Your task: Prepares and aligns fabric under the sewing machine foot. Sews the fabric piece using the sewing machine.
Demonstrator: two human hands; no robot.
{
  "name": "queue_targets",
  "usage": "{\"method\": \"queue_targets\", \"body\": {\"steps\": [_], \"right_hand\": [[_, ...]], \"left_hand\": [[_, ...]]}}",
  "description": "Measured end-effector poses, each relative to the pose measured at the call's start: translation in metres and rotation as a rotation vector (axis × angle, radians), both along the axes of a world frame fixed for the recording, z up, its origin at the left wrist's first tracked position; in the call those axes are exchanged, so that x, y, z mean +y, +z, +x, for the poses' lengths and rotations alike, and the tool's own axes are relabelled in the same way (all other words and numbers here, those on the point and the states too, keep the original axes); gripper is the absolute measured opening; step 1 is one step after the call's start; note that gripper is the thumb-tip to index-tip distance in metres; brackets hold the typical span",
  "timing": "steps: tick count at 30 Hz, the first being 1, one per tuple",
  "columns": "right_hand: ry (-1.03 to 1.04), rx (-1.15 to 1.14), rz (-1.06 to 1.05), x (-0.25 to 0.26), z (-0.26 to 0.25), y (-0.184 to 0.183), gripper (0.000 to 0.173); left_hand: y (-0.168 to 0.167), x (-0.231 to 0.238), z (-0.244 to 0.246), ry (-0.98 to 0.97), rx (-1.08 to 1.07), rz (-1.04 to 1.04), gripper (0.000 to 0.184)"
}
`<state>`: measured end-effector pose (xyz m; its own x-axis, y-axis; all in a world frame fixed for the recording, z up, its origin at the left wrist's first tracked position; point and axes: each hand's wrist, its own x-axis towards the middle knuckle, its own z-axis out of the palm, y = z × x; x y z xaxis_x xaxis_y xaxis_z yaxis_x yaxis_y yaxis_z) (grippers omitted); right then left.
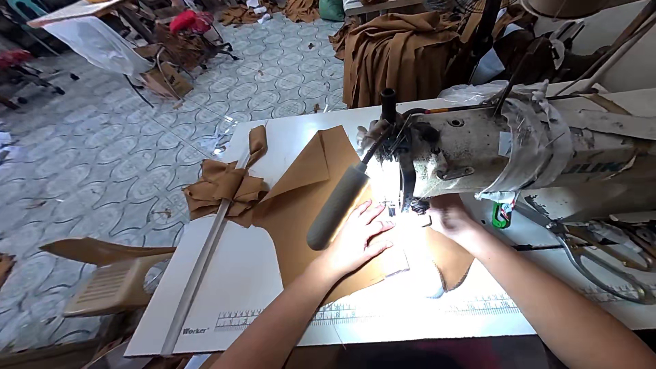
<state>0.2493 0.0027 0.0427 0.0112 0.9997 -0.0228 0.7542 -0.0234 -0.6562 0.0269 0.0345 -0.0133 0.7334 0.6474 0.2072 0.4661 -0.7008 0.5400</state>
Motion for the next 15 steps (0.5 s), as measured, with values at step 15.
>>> {"method": "queue_targets", "body": {"steps": [15], "right_hand": [[0.195, 0.078, -0.164, 0.008, 0.02, -0.006, 0.019]], "left_hand": [[-0.001, 0.012, 0.0, -0.043, -0.017, 0.043, 0.037]]}}
